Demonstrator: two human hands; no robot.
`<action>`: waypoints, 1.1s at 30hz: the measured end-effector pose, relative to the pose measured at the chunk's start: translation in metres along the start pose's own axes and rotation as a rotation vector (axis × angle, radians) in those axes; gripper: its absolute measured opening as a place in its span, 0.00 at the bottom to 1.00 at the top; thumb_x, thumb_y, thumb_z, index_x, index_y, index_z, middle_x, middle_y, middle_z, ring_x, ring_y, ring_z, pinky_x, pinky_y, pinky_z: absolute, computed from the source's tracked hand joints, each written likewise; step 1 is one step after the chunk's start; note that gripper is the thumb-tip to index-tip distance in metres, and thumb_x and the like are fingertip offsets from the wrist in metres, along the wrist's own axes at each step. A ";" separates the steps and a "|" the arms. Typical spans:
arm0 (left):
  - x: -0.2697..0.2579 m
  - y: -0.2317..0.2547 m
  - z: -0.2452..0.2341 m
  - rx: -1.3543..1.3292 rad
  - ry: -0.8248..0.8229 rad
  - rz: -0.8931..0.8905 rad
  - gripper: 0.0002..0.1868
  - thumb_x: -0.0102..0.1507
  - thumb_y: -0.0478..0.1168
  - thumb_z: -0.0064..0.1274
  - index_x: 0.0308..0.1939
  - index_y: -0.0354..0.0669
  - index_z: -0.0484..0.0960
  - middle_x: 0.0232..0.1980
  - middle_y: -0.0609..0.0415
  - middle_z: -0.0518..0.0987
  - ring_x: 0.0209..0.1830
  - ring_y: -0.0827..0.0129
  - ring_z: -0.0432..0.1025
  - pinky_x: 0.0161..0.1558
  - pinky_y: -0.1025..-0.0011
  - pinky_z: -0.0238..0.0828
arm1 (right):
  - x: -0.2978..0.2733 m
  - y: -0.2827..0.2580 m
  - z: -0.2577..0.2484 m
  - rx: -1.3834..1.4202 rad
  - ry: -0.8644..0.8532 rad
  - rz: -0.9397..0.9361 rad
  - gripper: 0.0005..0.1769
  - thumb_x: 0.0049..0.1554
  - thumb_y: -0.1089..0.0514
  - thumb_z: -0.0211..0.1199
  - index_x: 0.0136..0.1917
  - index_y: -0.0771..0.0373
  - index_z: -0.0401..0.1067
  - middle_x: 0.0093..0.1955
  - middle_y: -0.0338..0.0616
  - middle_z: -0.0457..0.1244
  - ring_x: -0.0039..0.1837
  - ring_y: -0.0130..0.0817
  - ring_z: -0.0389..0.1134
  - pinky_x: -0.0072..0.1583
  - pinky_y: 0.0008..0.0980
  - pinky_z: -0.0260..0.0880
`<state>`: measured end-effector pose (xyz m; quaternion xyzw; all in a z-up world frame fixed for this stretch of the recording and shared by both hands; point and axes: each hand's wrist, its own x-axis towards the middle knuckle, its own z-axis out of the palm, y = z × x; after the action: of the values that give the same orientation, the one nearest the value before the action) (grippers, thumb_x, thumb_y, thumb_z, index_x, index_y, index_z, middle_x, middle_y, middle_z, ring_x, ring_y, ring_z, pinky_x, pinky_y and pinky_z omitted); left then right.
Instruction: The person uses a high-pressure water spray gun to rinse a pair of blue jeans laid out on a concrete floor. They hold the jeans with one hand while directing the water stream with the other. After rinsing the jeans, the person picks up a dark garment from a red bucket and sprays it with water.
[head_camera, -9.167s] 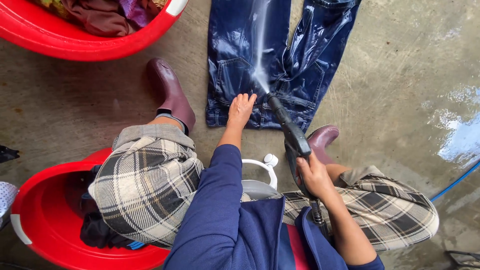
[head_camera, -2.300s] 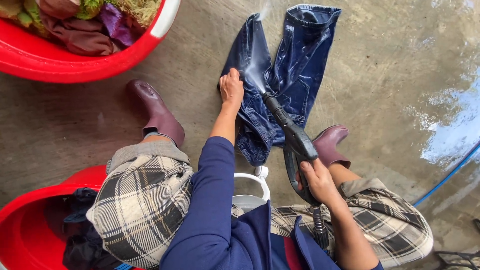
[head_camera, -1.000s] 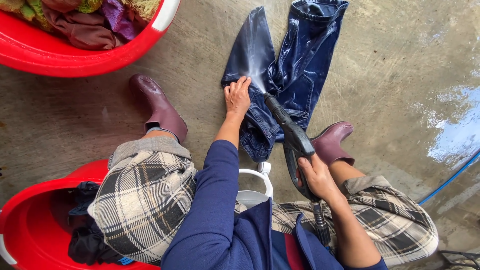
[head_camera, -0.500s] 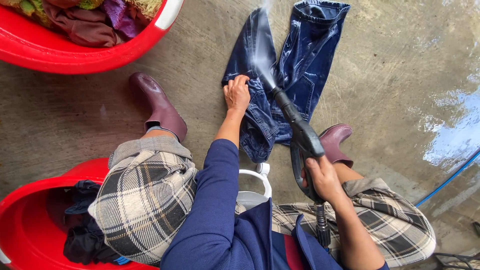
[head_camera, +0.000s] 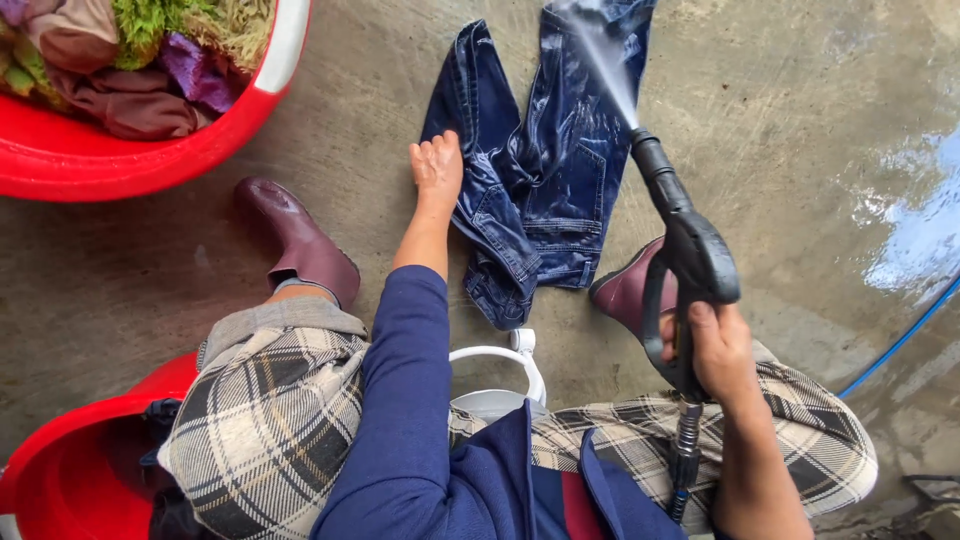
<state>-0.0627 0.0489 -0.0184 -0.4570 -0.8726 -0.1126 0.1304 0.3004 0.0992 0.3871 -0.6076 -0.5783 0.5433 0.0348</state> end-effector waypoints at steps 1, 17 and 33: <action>0.008 -0.007 -0.005 0.001 -0.001 0.006 0.07 0.56 0.39 0.57 0.26 0.55 0.74 0.19 0.61 0.70 0.18 0.63 0.70 0.35 0.61 0.63 | -0.005 -0.005 -0.007 0.005 0.002 0.002 0.13 0.72 0.51 0.43 0.55 0.63 0.59 0.32 0.57 0.68 0.28 0.45 0.70 0.33 0.41 0.74; 0.019 0.042 -0.099 -0.247 -0.327 -0.135 0.51 0.60 0.56 0.61 0.82 0.59 0.51 0.86 0.48 0.42 0.87 0.47 0.37 0.73 0.29 0.51 | -0.027 -0.014 -0.041 -0.096 0.006 0.214 0.28 0.68 0.43 0.44 0.43 0.66 0.74 0.29 0.48 0.69 0.31 0.36 0.71 0.38 0.33 0.72; 0.117 0.147 -0.029 -0.494 -0.583 0.193 0.20 0.67 0.44 0.47 0.64 0.54 0.74 0.67 0.56 0.71 0.50 0.47 0.76 0.45 0.44 0.73 | -0.025 0.003 -0.065 0.030 0.065 0.288 0.31 0.65 0.39 0.46 0.40 0.66 0.77 0.28 0.49 0.70 0.31 0.37 0.72 0.38 0.33 0.73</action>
<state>-0.0013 0.2112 0.0588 -0.5673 -0.7728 -0.1718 -0.2267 0.3545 0.1179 0.4274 -0.7009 -0.4753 0.5315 -0.0157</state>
